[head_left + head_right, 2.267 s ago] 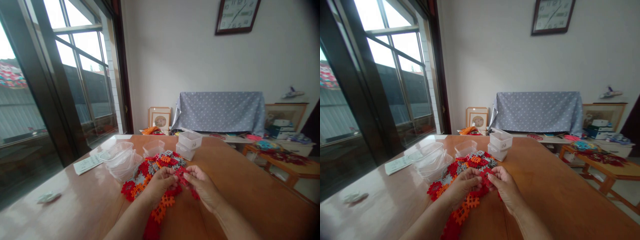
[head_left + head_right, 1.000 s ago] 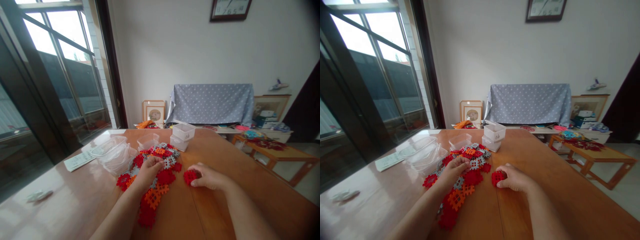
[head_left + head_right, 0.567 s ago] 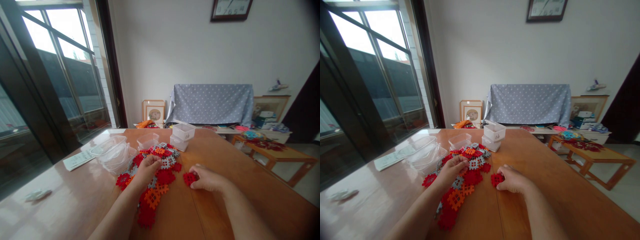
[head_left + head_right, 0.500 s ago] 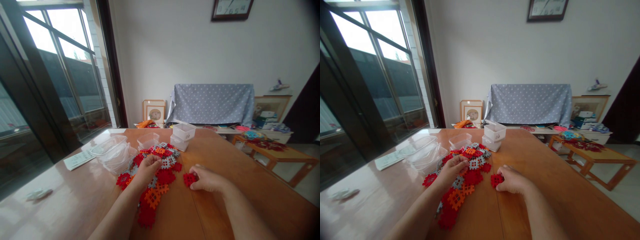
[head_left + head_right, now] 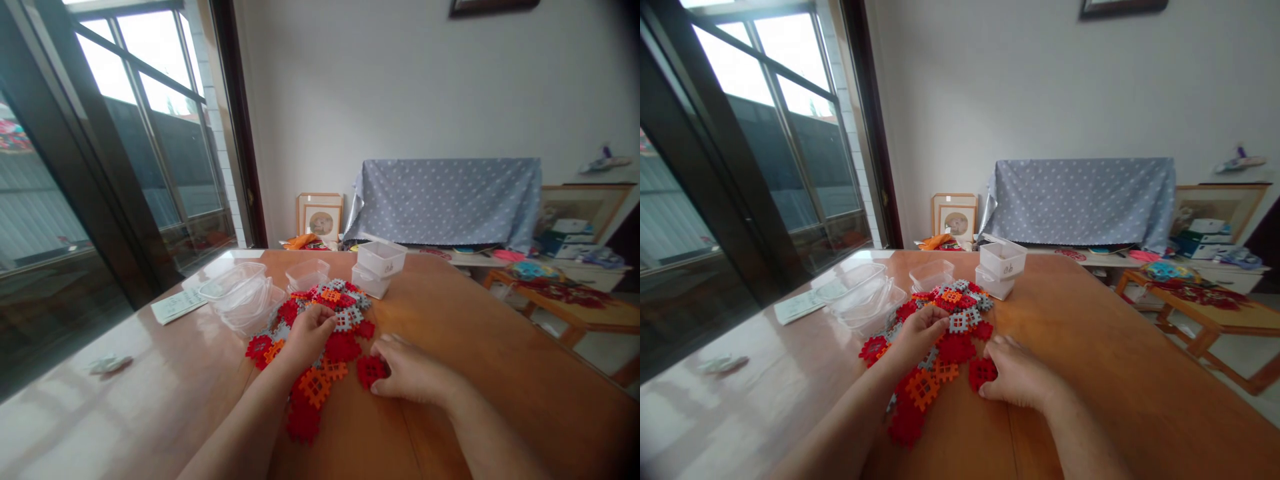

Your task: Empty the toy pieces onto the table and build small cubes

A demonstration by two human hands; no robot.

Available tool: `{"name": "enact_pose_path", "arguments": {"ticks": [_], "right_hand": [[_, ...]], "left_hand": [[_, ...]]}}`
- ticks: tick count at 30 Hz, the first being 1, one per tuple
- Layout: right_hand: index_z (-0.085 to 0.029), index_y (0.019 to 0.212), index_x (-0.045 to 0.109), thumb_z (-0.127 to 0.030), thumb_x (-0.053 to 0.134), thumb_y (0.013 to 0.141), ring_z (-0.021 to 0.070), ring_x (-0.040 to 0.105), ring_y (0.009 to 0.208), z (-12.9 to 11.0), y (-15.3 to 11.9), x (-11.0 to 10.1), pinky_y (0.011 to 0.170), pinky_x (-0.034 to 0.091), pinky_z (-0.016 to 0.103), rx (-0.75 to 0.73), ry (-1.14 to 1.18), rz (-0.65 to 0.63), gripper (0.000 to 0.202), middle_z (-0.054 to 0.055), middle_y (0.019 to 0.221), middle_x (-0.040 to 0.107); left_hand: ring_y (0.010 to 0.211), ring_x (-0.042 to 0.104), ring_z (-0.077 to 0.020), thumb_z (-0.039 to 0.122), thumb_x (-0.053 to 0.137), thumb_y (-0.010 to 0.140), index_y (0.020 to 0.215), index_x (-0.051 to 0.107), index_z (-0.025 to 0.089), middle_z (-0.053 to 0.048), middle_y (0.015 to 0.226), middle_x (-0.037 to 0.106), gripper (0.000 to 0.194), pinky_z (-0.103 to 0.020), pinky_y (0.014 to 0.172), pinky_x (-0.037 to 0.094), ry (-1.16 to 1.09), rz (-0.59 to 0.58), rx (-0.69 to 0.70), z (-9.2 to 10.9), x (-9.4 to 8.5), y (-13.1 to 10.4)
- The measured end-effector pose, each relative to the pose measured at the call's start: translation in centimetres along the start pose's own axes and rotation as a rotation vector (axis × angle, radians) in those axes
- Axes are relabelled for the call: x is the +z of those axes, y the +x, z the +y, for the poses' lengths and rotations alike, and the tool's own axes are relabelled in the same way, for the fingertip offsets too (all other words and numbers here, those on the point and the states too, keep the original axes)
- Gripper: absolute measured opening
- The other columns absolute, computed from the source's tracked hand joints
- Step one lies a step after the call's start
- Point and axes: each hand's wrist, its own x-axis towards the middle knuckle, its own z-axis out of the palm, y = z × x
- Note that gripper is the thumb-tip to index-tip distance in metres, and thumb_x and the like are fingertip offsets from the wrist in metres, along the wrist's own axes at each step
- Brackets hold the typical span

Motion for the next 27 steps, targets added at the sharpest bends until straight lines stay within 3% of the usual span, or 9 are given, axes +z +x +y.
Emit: {"name": "enact_pose_path", "arguments": {"ticks": [6, 19, 27], "right_hand": [[-0.024, 0.093, 0.064, -0.043, 0.084, 0.064, 0.0242, 0.055, 0.096, -0.1, 0.0, -0.5, 0.076, 0.037, 0.031, 0.010, -0.002, 0.012, 0.040, 0.004, 0.102, 0.061], [-0.025, 0.094, 0.065, -0.044, 0.081, 0.067, 0.0241, 0.055, 0.096, 0.2, -0.4, -0.9, 0.076, 0.040, 0.030, -0.016, 0.030, -0.021, 0.036, 0.003, 0.102, 0.059], [-0.026, 0.095, 0.066, -0.043, 0.082, 0.066, 0.0234, 0.056, 0.094, 0.2, -0.4, -0.9, 0.075, 0.041, 0.030, -0.007, 0.044, -0.033, 0.037, 0.003, 0.101, 0.059]], "left_hand": [[0.061, 0.051, -0.0125, 0.035, 0.063, 0.082, 0.087, 0.066, 0.018, 0.001, 0.069, 0.060, 0.018, -0.022, 0.057, 0.036, 0.053, -0.007, 0.048, -0.5, -0.1, 0.1], [0.057, 0.048, -0.0113, 0.037, 0.062, 0.084, 0.083, 0.065, 0.018, 0.002, 0.065, 0.058, 0.020, -0.022, 0.056, 0.035, 0.082, 0.006, 0.045, 0.4, -0.7, -0.2], [0.064, 0.056, -0.0146, 0.033, 0.060, 0.083, 0.085, 0.066, 0.019, 0.000, 0.070, 0.063, 0.015, -0.023, 0.057, 0.036, 0.157, -0.030, 0.075, -0.1, -1.1, -0.2]]}}
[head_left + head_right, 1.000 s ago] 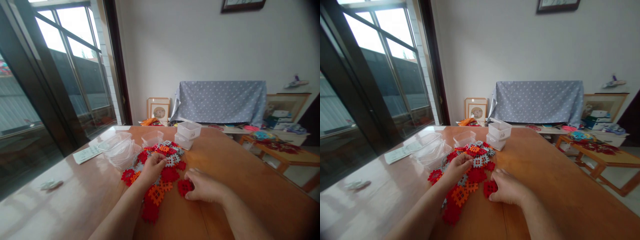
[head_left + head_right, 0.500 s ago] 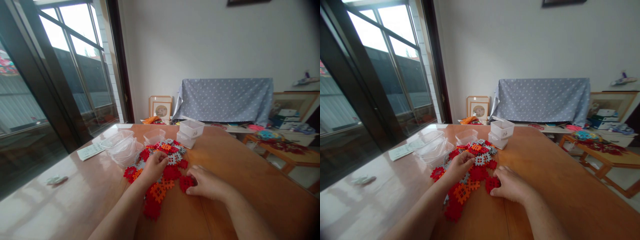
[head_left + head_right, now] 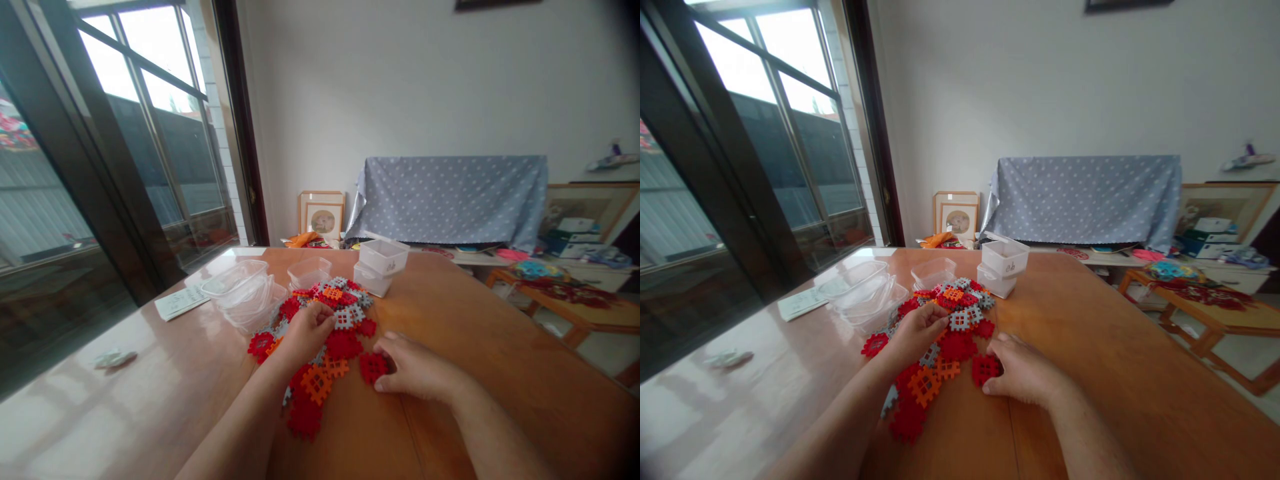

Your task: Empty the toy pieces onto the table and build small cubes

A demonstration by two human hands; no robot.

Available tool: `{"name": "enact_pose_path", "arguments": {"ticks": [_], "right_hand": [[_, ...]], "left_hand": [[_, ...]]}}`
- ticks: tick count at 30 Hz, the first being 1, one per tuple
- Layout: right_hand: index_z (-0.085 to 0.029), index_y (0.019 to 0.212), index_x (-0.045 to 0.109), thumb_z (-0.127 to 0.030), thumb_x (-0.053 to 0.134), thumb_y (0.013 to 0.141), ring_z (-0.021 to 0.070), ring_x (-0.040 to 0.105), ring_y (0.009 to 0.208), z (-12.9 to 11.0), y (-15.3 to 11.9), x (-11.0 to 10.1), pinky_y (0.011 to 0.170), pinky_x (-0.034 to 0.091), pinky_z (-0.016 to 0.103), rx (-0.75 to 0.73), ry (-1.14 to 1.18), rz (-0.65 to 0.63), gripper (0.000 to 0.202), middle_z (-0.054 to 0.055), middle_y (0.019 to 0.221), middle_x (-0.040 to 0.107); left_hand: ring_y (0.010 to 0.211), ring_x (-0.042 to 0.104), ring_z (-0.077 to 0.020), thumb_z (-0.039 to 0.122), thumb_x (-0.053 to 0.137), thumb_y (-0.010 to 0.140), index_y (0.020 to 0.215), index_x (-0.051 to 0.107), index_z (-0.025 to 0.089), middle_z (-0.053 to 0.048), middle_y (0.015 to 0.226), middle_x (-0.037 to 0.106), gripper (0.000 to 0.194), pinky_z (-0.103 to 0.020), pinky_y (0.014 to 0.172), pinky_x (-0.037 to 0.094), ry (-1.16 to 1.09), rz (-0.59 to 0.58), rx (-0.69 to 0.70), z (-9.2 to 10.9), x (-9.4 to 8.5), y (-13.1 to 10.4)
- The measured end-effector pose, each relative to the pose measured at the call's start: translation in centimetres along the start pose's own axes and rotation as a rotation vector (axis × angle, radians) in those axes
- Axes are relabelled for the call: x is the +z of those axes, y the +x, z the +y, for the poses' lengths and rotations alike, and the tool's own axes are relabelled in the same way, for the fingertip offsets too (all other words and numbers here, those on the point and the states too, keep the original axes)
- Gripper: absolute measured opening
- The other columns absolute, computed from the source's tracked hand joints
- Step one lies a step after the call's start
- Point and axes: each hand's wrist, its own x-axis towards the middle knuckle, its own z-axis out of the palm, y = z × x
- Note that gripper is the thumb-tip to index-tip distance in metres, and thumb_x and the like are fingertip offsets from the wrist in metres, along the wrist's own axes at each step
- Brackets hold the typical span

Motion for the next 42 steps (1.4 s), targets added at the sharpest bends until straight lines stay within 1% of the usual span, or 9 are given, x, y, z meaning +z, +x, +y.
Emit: {"name": "enact_pose_path", "arguments": {"ticks": [7, 11, 16, 20, 25, 30, 36, 39, 42], "right_hand": [[-0.025, 0.105, 0.066, -0.048, 0.075, 0.077, 0.0219, 0.060, 0.091, 0.3, -0.2, -0.2, 0.075, 0.045, 0.030, -0.031, 0.169, 0.011, 0.038, 0.004, 0.103, 0.063], [-0.024, 0.110, 0.065, -0.039, 0.067, 0.084, 0.0200, 0.061, 0.082, 1.0, 0.4, 0.2, 0.070, 0.044, 0.029, -0.006, 0.193, 0.150, 0.031, 0.003, 0.093, 0.066], [-0.023, 0.106, 0.066, -0.032, 0.056, 0.088, 0.0190, 0.061, 0.075, 1.3, 1.3, 0.3, 0.067, 0.042, 0.030, 0.009, 0.184, 0.280, 0.023, 0.001, 0.082, 0.066], [-0.023, 0.106, 0.066, -0.033, 0.054, 0.088, 0.0193, 0.061, 0.074, 1.2, 1.8, 0.6, 0.068, 0.044, 0.031, -0.016, 0.216, 0.318, 0.024, 0.002, 0.083, 0.068], [-0.023, 0.106, 0.067, -0.038, 0.052, 0.090, 0.0211, 0.064, 0.080, 1.9, 2.5, 1.3, 0.072, 0.046, 0.032, -0.012, 0.241, 0.371, 0.027, 0.004, 0.090, 0.072], [-0.024, 0.105, 0.067, -0.041, 0.051, 0.091, 0.0226, 0.066, 0.083, 2.6, 2.8, 1.6, 0.076, 0.048, 0.034, -0.023, 0.237, 0.403, 0.027, 0.004, 0.090, 0.073], [-0.024, 0.107, 0.068, -0.044, 0.050, 0.092, 0.0227, 0.067, 0.084, 2.7, 3.2, 2.2, 0.077, 0.049, 0.034, -0.027, 0.236, 0.413, 0.030, 0.004, 0.092, 0.074], [-0.024, 0.105, 0.068, -0.045, 0.050, 0.091, 0.0229, 0.068, 0.084, 3.2, 3.6, 2.4, 0.078, 0.050, 0.033, -0.021, 0.243, 0.431, 0.031, 0.004, 0.093, 0.075], [-0.025, 0.103, 0.069, -0.047, 0.050, 0.090, 0.0239, 0.069, 0.086, 4.0, 3.9, 2.5, 0.079, 0.051, 0.034, -0.002, 0.259, 0.460, 0.032, 0.005, 0.094, 0.075]], "left_hand": [[0.071, 0.057, -0.0184, 0.029, 0.066, 0.078, 0.090, 0.070, 0.023, -0.003, 0.081, 0.068, 0.014, -0.026, 0.063, 0.037, 0.213, -0.061, 0.090, -0.2, -0.4, -0.6], [0.083, 0.058, -0.0235, 0.029, 0.075, 0.071, 0.090, 0.071, 0.026, -0.005, 0.090, 0.068, 0.020, -0.030, 0.074, 0.039, 0.389, -0.147, 0.232, 0.1, -0.5, -1.1], [0.089, 0.059, -0.0247, 0.021, 0.064, 0.079, 0.090, 0.068, 0.024, -0.007, 0.094, 0.067, 0.012, -0.031, 0.078, 0.041, 0.478, -0.096, 0.251, 0.2, -0.9, -0.8], [0.100, 0.059, -0.0255, 0.017, 0.055, 0.082, 0.099, 0.066, 0.022, -0.009, 0.104, 0.067, 0.021, -0.034, 0.086, 0.042, 0.564, 0.071, 0.204, -0.3, -1.6, -0.2], [0.106, 0.058, -0.0253, 0.017, 0.051, 0.085, 0.107, 0.064, 0.023, -0.008, 0.115, 0.067, 0.026, -0.036, 0.090, 0.042, 0.661, 0.267, 0.029, -0.9, -2.7, 0.3], [0.109, 0.058, -0.0260, 0.023, 0.054, 0.085, 0.108, 0.062, 0.024, -0.007, 0.118, 0.066, 0.025, -0.035, 0.088, 0.043, 0.674, 0.261, -0.036, -0.9, -2.9, 0.2], [0.116, 0.056, -0.0300, 0.026, 0.059, 0.080, 0.119, 0.058, 0.025, -0.009, 0.123, 0.064, 0.039, -0.040, 0.093, 0.042, 0.687, 0.192, -0.064, -1.6, -2.7, 0.3], [0.110, 0.059, -0.0262, 0.019, 0.053, 0.083, 0.117, 0.057, 0.023, -0.009, 0.120, 0.065, 0.035, -0.037, 0.091, 0.042, 0.665, 0.248, -0.069, -2.4, -3.6, 0.6], [0.095, 0.062, -0.0216, 0.017, 0.047, 0.088, 0.110, 0.058, 0.021, -0.008, 0.106, 0.068, 0.025, -0.032, 0.082, 0.044, 0.594, 0.281, -0.110, -2.9, -5.0, 0.7]]}}
